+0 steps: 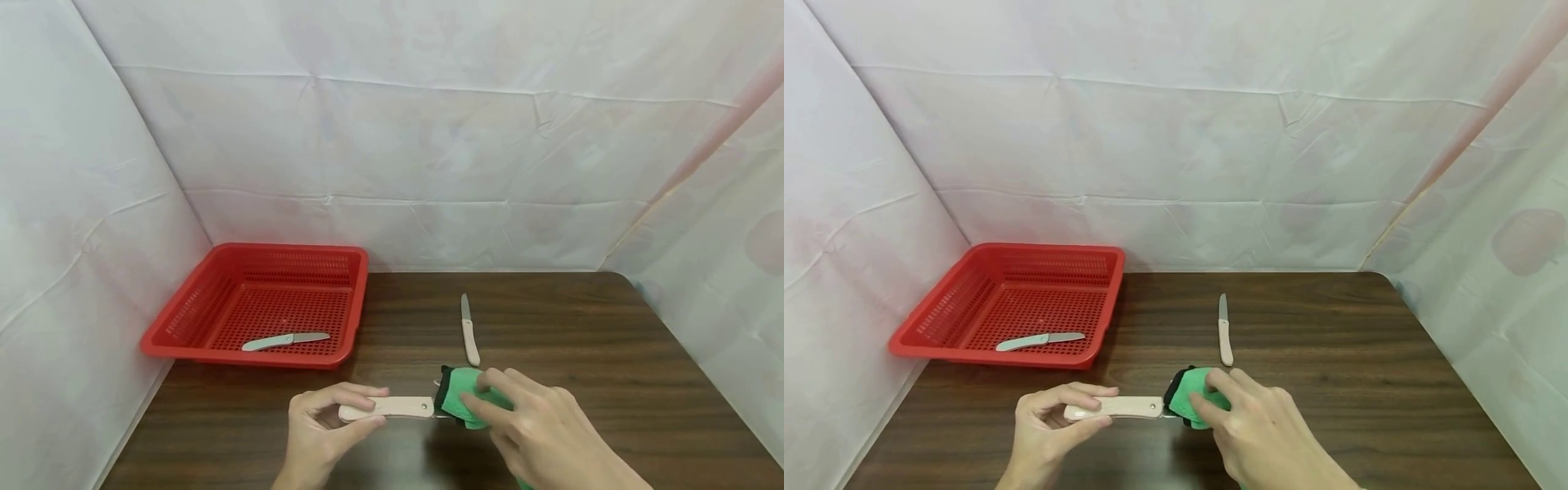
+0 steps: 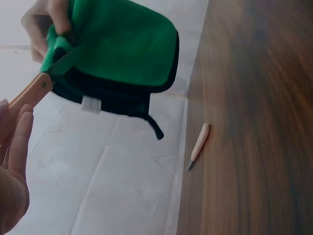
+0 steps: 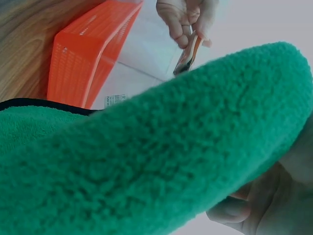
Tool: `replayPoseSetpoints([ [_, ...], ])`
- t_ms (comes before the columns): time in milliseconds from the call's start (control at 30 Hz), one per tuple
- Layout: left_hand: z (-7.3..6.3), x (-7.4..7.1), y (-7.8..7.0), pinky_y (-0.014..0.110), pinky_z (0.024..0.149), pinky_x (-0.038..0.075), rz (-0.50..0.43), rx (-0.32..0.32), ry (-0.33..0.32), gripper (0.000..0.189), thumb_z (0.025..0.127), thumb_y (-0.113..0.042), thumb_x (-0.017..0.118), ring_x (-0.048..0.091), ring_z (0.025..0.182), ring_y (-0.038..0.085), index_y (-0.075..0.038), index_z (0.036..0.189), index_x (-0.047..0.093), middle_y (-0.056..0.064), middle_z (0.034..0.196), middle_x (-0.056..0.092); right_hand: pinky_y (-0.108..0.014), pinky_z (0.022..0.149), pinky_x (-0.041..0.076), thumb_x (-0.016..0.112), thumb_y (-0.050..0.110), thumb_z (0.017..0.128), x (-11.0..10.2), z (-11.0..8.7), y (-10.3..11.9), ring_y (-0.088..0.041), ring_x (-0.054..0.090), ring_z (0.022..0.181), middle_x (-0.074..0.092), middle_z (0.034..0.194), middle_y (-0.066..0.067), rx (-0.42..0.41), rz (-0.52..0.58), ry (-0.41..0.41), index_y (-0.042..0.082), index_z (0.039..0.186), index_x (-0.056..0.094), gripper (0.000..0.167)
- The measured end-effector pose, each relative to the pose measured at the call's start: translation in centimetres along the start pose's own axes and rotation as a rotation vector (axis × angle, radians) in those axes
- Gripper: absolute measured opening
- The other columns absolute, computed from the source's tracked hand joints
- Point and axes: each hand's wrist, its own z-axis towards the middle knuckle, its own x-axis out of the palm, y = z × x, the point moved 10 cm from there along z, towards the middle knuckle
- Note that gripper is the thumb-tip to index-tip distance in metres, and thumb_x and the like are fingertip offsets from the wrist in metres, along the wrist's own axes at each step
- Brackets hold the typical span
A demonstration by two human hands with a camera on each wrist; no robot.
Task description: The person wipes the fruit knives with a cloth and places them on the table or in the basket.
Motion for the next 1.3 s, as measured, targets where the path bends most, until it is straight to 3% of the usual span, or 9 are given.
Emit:
replayPoseSetpoints([
  [467,-0.1,-1.6,-1.0,0.03,0.065,0.057,0.005,0.075,-0.005,0.043,0.062,0.035,0.063,0.068,0.088,0.03,0.007,0.094,0.068,0.025,0.095,0.068,-0.004,0.044,0.017,0.023,0.015,0.089,-1.5,-1.6,-1.4,-0.008,0.048,0.062,0.057,0.089,0.0,0.047,-0.055,-0.047,0.015,0.088,0.072,0.049],
  [667,-0.3,-1.9,-0.8,0.03,0.065,0.057,0.007,0.07,-0.023,0.041,0.064,0.034,0.062,0.069,0.085,0.028,0.008,0.096,0.067,0.025,0.094,0.068,-0.004,0.044,0.016,0.025,0.016,0.09,-1.8,-1.7,-1.6,-0.002,0.043,0.057,0.057,0.09,0.0,0.052,-0.049,-0.054,0.015,0.089,0.072,0.047],
  [733,-0.4,-2.1,-0.6,0.032,0.063,0.057,0.02,0.05,-0.036,0.038,0.067,0.032,0.061,0.07,0.081,0.026,0.008,0.095,0.067,0.024,0.091,0.069,-0.004,0.045,0.017,0.025,0.016,0.09,-2.0,-1.7,-1.5,-0.001,0.042,0.056,0.057,0.09,-0.001,0.05,-0.045,-0.062,0.014,0.089,0.072,0.047],
  [833,-0.6,-2.4,0.2,0.038,0.061,0.057,0.008,-0.036,-0.071,0.029,0.071,0.029,0.06,0.07,0.073,0.026,0.011,0.094,0.065,0.021,0.086,0.07,-0.004,0.045,0.017,0.025,0.016,0.09,-2.1,-1.7,-1.6,0.001,0.038,0.054,0.057,0.09,-0.001,0.053,-0.042,-0.069,0.014,0.088,0.071,0.046],
  [967,-0.8,-2.6,1.3,0.048,0.058,0.054,-0.063,-0.137,-0.116,0.02,0.076,0.026,0.058,0.069,0.068,0.029,0.018,0.094,0.061,0.022,0.084,0.07,-0.003,0.046,0.015,0.026,0.017,0.091,-2.2,-1.9,-1.8,0.003,0.034,0.054,0.057,0.09,0.0,0.061,-0.037,-0.069,0.013,0.088,0.072,0.046],
  [1167,-0.5,-2.4,1.3,0.048,0.052,0.054,-0.073,-0.107,-0.125,0.02,0.078,0.026,0.056,0.069,0.065,0.031,0.019,0.095,0.061,0.03,0.089,0.067,-0.003,0.045,0.016,0.025,0.019,0.09,-1.9,-2.2,-2.4,0.005,0.033,0.054,0.057,0.092,0.003,0.119,-0.038,-0.024,0.014,0.091,0.073,0.049],
  [1300,-0.5,-2.2,1.6,0.047,0.052,0.054,-0.061,-0.134,-0.097,0.02,0.079,0.025,0.056,0.068,0.062,0.034,0.016,0.095,0.063,0.028,0.092,0.067,-0.004,0.045,0.018,0.024,0.019,0.088,-1.7,-2.4,-2.8,0.005,0.034,0.054,0.057,0.093,0.007,0.168,-0.049,0.014,0.016,0.092,0.074,0.051],
])
